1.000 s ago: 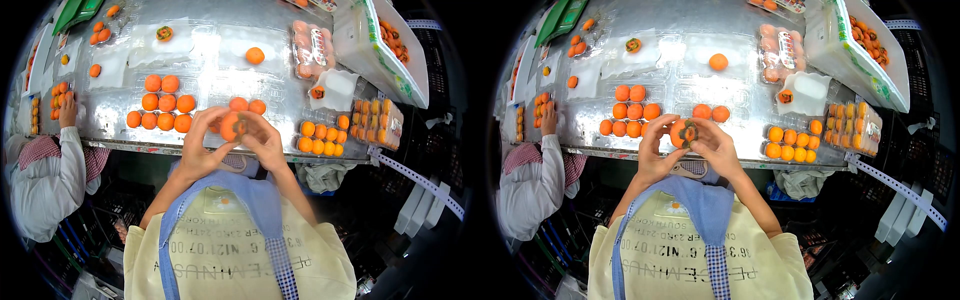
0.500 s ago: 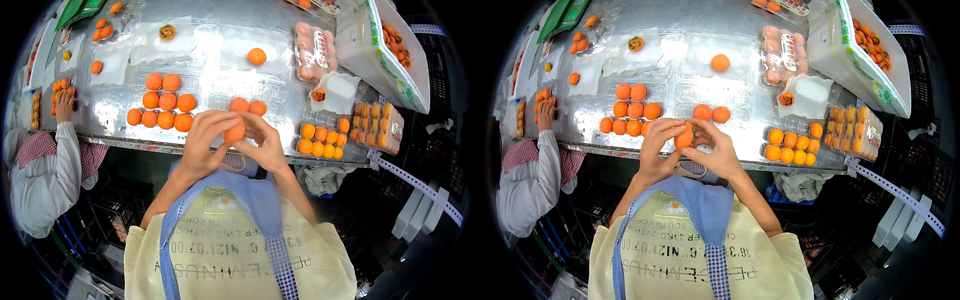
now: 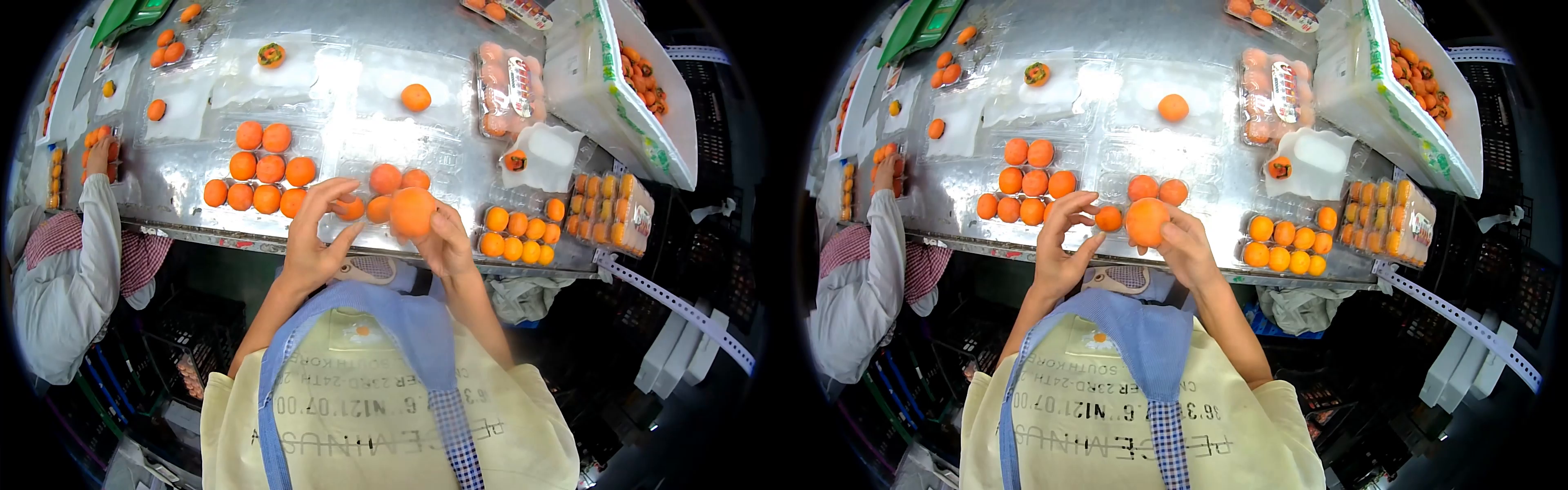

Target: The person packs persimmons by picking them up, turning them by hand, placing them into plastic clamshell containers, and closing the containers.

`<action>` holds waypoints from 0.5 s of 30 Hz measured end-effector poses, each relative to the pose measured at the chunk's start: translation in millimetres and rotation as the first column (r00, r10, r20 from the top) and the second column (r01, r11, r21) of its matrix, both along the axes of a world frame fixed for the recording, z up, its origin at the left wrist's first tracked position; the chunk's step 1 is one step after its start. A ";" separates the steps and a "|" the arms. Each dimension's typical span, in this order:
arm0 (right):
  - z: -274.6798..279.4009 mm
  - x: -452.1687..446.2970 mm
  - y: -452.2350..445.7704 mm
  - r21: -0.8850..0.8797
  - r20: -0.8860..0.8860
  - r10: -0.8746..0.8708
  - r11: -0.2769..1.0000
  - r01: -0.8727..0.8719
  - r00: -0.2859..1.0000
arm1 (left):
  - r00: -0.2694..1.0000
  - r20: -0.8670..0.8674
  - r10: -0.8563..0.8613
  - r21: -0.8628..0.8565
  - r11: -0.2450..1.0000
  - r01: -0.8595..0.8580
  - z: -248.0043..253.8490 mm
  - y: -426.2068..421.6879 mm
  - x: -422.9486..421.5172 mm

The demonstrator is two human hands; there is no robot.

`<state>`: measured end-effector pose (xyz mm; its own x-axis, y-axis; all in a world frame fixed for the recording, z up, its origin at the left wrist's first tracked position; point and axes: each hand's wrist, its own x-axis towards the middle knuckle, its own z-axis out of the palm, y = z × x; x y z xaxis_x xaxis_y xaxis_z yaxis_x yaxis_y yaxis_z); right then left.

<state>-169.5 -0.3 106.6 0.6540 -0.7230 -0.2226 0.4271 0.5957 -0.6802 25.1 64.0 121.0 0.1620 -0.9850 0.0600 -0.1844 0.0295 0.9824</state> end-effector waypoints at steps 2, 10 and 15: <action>0.2 0.8 1.5 0.041 0.024 -0.025 0.999 0.024 0.999 | 1.000 -0.029 0.001 0.016 1.000 -0.001 -2.0 0.3 0.3; -18.3 -15.2 -0.6 0.383 0.115 -0.043 0.924 -0.005 0.993 | 0.996 -0.078 0.044 0.059 0.997 -0.039 -6.3 4.7 3.1; 60.9 -111.4 -131.5 -0.189 -0.184 -0.198 0.968 0.162 0.963 | 0.987 -0.132 0.089 0.098 0.992 -0.077 -10.4 6.0 5.8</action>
<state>-280.9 -131.8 167.6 0.4643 -0.8633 -0.1980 0.3615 0.3888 -0.8474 30.9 70.1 110.6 0.2438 -0.9681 -0.0585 -0.0476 -0.0721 0.9963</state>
